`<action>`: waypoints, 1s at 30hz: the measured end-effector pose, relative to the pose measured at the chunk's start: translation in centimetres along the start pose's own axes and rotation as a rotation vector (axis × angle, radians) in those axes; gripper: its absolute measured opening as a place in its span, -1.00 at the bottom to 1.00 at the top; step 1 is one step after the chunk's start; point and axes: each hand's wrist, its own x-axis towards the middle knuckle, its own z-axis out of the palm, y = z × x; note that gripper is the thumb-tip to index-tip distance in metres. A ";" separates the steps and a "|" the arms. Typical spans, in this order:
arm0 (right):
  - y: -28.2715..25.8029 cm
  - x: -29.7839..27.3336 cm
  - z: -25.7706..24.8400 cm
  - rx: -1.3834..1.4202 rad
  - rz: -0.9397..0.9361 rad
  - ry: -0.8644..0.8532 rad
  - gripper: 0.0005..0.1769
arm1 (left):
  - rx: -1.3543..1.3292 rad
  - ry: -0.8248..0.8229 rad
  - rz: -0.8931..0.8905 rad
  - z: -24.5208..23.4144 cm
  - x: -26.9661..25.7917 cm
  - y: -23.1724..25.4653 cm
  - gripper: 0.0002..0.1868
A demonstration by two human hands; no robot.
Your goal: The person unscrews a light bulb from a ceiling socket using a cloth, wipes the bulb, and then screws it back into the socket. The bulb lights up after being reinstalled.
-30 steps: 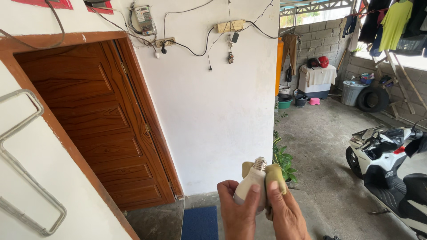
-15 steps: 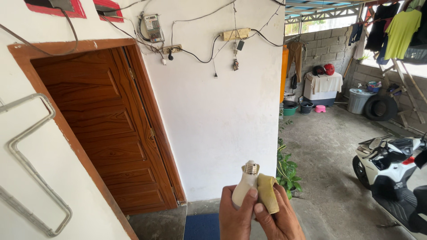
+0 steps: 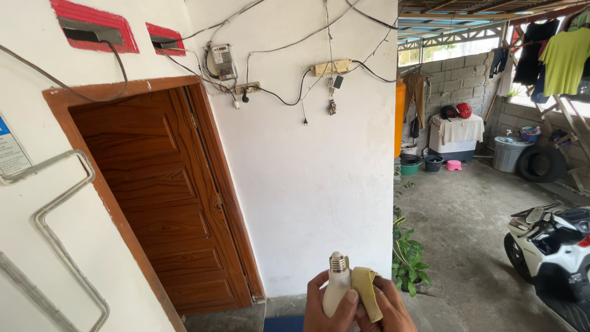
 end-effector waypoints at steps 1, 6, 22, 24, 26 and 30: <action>0.7 0.1 0.3 0.004 -0.034 0.004 -0.44 | -0.055 -0.048 0.023 -0.4 0.3 -0.4 -0.10; 6.6 1.5 1.1 -0.019 -0.058 -0.089 -0.65 | -0.363 -0.242 0.032 -1.5 1.7 -2.3 -0.10; -0.6 4.4 2.1 -0.072 -0.375 0.107 -0.30 | -0.288 -0.147 0.052 -0.6 5.6 1.5 -0.24; -1.9 5.8 1.9 -0.062 -0.408 0.038 -0.21 | -0.237 -0.159 0.083 0.3 5.8 2.7 -0.25; -3.3 6.3 1.0 0.025 -0.349 0.017 -0.12 | -0.187 -0.166 0.117 1.1 6.0 3.9 -0.26; -6.8 6.7 -1.8 0.058 -0.240 0.021 -0.09 | -0.093 -0.160 0.170 2.5 5.4 5.8 -0.27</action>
